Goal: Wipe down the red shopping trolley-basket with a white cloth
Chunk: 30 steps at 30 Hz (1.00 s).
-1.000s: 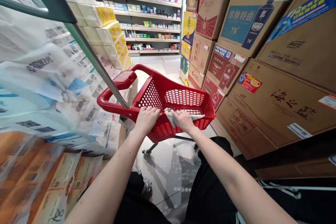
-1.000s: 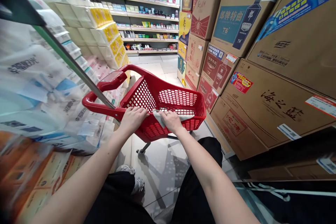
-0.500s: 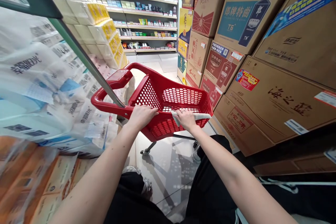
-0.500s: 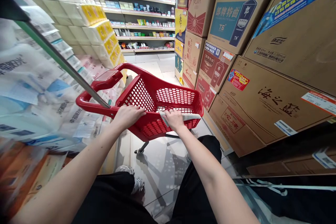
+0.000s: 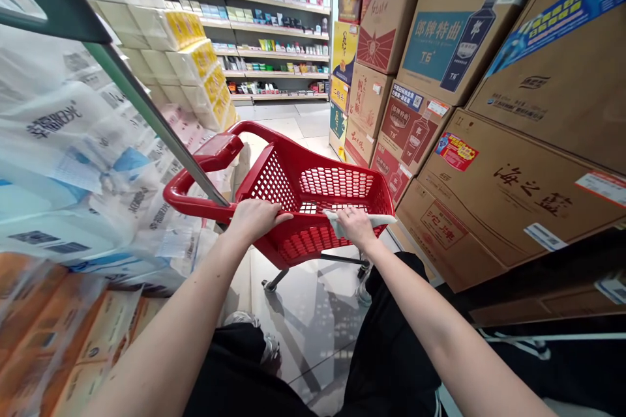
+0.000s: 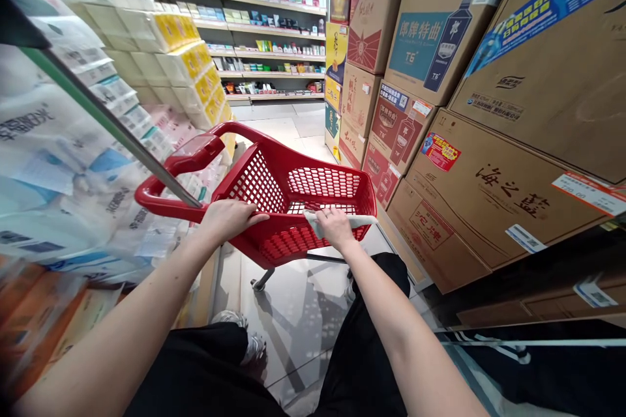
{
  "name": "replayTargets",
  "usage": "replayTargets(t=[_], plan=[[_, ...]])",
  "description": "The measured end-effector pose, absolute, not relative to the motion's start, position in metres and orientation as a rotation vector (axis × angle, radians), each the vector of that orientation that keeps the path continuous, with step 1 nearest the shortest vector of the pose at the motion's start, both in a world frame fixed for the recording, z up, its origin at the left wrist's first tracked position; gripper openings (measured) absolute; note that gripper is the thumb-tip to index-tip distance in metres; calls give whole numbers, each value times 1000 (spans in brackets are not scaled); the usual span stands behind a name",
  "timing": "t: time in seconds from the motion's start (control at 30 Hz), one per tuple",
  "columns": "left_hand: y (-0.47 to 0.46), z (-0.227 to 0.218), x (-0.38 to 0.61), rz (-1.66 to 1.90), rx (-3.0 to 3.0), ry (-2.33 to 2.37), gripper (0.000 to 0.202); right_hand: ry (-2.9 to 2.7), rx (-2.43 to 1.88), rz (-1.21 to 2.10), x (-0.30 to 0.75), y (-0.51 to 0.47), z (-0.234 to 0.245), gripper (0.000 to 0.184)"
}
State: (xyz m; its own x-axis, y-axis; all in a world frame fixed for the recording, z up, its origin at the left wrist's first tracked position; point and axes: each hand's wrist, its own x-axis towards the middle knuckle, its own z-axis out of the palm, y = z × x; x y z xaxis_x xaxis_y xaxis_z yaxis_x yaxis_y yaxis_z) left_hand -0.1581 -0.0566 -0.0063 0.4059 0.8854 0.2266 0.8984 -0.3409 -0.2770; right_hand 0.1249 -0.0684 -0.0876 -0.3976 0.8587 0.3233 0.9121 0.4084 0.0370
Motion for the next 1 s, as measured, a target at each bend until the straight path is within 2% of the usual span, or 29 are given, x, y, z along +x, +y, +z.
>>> replayTargets(t=[0.2, 0.37, 0.6, 1.0], plan=[[-61, -8, -156, -47, -2291, -1494, 57, -2305, -1671, -335, 142, -72, -92, 32], [-62, -6, -151, -48, -2287, -1499, 53, -2278, -1689, -271, 98, -68, -80, 44], [-69, -7, -152, -38, -2285, -1529, 55, -2371, -1558, -131, 48, -66, -59, 45], [-76, -7, -157, -1, -2260, -1598, 58, -2344, -1596, -191, 143, -65, -85, 37]])
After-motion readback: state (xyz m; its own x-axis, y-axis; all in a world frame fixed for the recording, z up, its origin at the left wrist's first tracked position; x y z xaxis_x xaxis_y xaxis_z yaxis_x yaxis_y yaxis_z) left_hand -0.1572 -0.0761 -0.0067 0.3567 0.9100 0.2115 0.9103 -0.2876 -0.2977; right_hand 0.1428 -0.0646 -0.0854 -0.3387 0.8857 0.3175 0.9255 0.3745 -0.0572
